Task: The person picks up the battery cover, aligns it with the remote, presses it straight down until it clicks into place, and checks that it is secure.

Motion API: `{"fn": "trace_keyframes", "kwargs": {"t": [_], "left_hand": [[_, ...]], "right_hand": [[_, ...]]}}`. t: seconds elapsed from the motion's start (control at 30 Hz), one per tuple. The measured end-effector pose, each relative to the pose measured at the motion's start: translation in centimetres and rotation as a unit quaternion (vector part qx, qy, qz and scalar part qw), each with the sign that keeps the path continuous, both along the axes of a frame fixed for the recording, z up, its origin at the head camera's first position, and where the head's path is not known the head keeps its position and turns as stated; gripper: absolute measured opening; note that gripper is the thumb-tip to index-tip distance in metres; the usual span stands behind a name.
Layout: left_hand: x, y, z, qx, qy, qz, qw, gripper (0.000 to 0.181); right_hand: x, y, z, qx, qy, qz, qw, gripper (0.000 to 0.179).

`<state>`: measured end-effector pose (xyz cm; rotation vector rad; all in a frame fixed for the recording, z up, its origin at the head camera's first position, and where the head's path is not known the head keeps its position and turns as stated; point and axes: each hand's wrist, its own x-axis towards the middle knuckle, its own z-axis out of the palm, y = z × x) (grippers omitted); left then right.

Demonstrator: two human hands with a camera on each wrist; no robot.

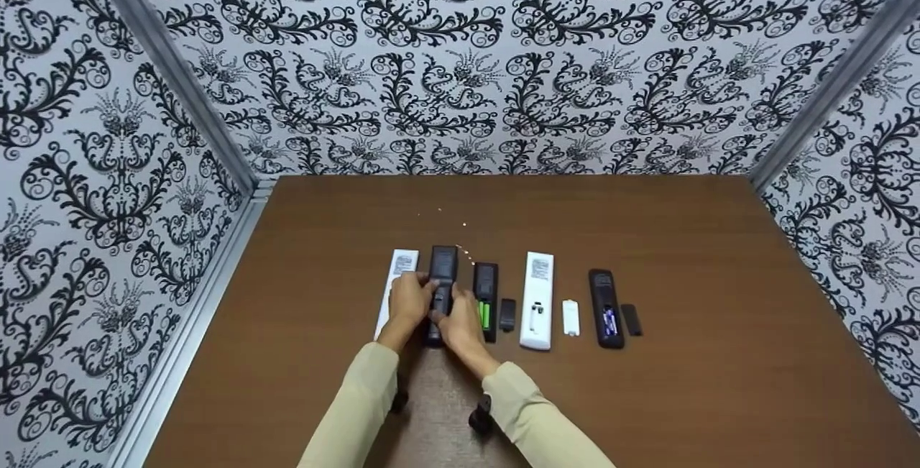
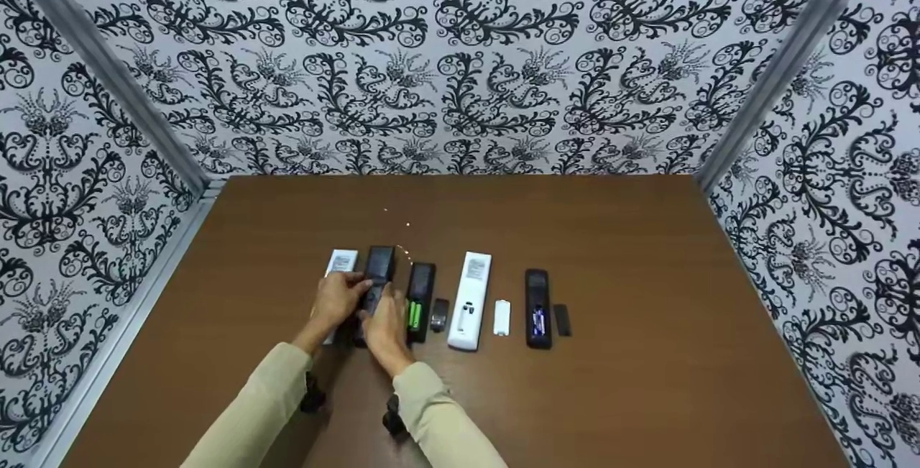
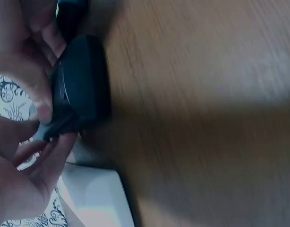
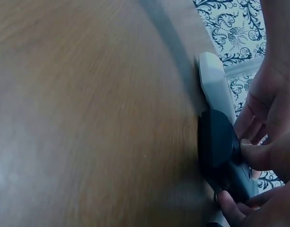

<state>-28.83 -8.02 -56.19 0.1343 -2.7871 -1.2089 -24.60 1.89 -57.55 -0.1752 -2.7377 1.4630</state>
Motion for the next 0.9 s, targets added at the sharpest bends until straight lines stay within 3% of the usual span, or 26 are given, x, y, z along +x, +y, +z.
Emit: {"fn": "trace_keyframes", "kwargs": {"t": [0.13, 0.37, 0.63, 0.9], "left_hand": [[0.1, 0.3, -0.1, -0.015, 0.005, 0.021, 0.9997, 0.018], [0.2, 0.6, -0.2, -0.053, 0.008, 0.03, 0.9981, 0.016], [0.5, 0.9, -0.1, -0.057, 0.007, 0.038, 0.9977, 0.02], [1.1, 1.6, 0.8, -0.041, 0.019, 0.044, 0.998, 0.019]], "right_hand": [[0.0, 0.2, 0.0, 0.013, 0.017, 0.006, 0.9998, 0.062], [-0.1, 0.3, 0.0, 0.026, 0.028, 0.008, 0.9992, 0.056], [0.1, 0.6, 0.6, 0.017, -0.007, 0.011, 0.9998, 0.053], [0.8, 1.9, 1.6, -0.002, 0.031, 0.001, 0.9995, 0.038]]}}
